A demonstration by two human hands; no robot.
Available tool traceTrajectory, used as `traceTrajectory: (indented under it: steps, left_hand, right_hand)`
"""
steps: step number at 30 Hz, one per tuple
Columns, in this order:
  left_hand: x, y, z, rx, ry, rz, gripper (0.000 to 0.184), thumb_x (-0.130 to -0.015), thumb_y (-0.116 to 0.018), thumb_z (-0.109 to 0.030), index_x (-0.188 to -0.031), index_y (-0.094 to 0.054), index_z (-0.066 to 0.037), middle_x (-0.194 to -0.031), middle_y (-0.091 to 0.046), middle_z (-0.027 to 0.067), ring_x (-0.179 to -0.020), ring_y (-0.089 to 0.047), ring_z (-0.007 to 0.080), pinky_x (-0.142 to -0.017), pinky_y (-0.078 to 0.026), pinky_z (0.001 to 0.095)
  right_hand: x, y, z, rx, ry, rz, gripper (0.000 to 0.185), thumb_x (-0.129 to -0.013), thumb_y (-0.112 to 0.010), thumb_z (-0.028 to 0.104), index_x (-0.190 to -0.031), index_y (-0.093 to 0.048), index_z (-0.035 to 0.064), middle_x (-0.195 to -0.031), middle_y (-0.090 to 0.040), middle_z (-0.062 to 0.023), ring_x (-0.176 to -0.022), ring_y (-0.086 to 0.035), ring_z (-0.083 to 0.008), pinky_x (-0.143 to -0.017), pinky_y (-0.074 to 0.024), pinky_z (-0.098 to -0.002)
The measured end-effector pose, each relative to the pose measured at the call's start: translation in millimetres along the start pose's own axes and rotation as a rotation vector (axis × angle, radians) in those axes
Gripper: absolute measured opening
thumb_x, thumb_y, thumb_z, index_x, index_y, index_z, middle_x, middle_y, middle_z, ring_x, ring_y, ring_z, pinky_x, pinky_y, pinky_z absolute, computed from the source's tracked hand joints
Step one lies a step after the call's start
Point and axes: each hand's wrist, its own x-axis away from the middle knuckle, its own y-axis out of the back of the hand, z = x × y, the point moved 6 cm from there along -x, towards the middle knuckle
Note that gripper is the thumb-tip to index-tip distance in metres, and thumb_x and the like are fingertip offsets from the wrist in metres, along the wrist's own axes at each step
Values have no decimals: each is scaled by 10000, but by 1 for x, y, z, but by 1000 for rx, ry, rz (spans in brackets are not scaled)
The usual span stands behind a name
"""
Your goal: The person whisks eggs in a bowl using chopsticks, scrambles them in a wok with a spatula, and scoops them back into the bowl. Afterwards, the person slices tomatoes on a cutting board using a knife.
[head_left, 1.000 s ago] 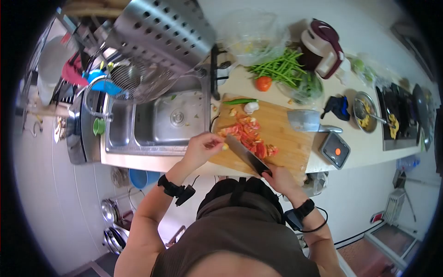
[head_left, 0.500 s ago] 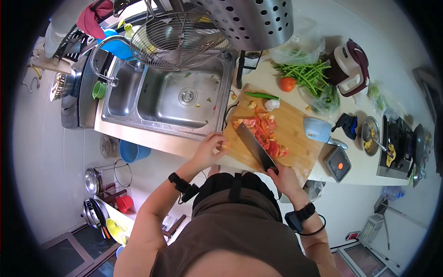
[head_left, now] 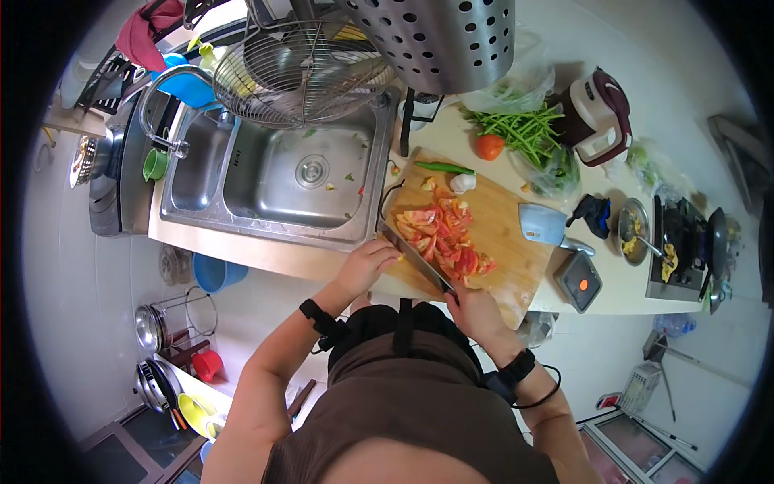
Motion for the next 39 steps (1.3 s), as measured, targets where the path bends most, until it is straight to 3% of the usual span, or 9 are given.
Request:
traceTrajectory:
  steps: [7, 20, 26, 29, 31, 33, 35, 37, 39]
  left_hand:
    - [-4, -5, 5, -1, -40, 18, 125, -823, -713, -107, -937, -688, -62, -972, -655, 77, -897, -650, 276, -797, -541, 362]
    - [-34, 4, -7, -10, 62, 277, 175, -798, -769, -89, -920, -645, -74, -896, -624, 68, -770, -642, 213, -679, -545, 309]
    - [-136, 7, -33, 371, 324, 107, 160, -846, -755, -104, -943, -645, -41, -845, -681, 47, -757, -655, 117, -688, -529, 258]
    - [-193, -28, -43, 606, 336, 73, 148, -897, -714, -107, -1008, -665, -21, -908, -707, 41, -812, -654, 123, -736, -536, 274]
    - [-204, -38, -50, 634, 412, 102, 424, -871, -744, -181, -1238, -590, -32, -1007, -704, 98, -927, -665, 151, -797, -539, 329]
    - [-209, -17, -73, 271, 178, -20, 592, -857, -759, -285, -1337, -514, -41, -998, -690, 155, -927, -679, 203, -800, -539, 354]
    - [-195, 28, -89, 266, 66, -154, 487, -879, -739, -288, -1271, -578, -46, -993, -704, 138, -903, -685, 208, -794, -542, 354]
    - [-168, 55, -83, 154, 103, 140, 321, -894, -725, -258, -1134, -669, -52, -968, -710, 102, -895, -686, 205, -782, -549, 342]
    - [-139, 121, -85, 134, 107, 72, 193, -902, -715, -214, -1012, -718, -56, -977, -715, 64, -883, -686, 195, -763, -552, 316]
  right_hand:
    - [-28, -14, -8, 45, -120, 156, 279, -913, -621, 236, -1077, -608, 11, -850, -676, -253, -818, -653, -443, -724, -524, -522]
    - [40, 32, -84, -322, -163, -54, 359, -886, -682, 217, -1143, -622, -27, -853, -700, -224, -803, -680, -380, -725, -529, -428]
    - [93, 70, -102, -722, -480, -318, 272, -948, -666, 254, -1050, -651, 2, -590, -546, -4, -421, -473, -75, -403, -374, -269]
    - [110, 61, -130, -783, -503, -379, 275, -949, -663, 260, -885, -631, -6, -552, -551, -15, -427, -508, -89, -398, -388, -277]
    - [114, 50, -145, -738, -509, -374, 256, -944, -646, 241, -835, -577, 20, -513, -509, -12, -373, -506, -113, -351, -387, -284]
    - [113, 30, -165, -883, -444, -395, 225, -917, -649, 218, -853, -572, 16, -486, -494, -27, -341, -500, -149, -322, -390, -309]
    - [116, 40, -156, -514, -522, -299, 379, -948, -644, 328, -1062, -671, -32, -702, -649, -99, -549, -577, -175, -503, -452, -323]
    - [116, 36, -156, -589, -485, -374, 407, -914, -681, 351, -1001, -668, -46, -550, -542, -35, -425, -438, -129, -396, -332, -316]
    - [109, 33, -161, -611, -452, -365, 372, -916, -674, 323, -985, -672, -43, -584, -565, -45, -458, -463, -131, -422, -350, -308]
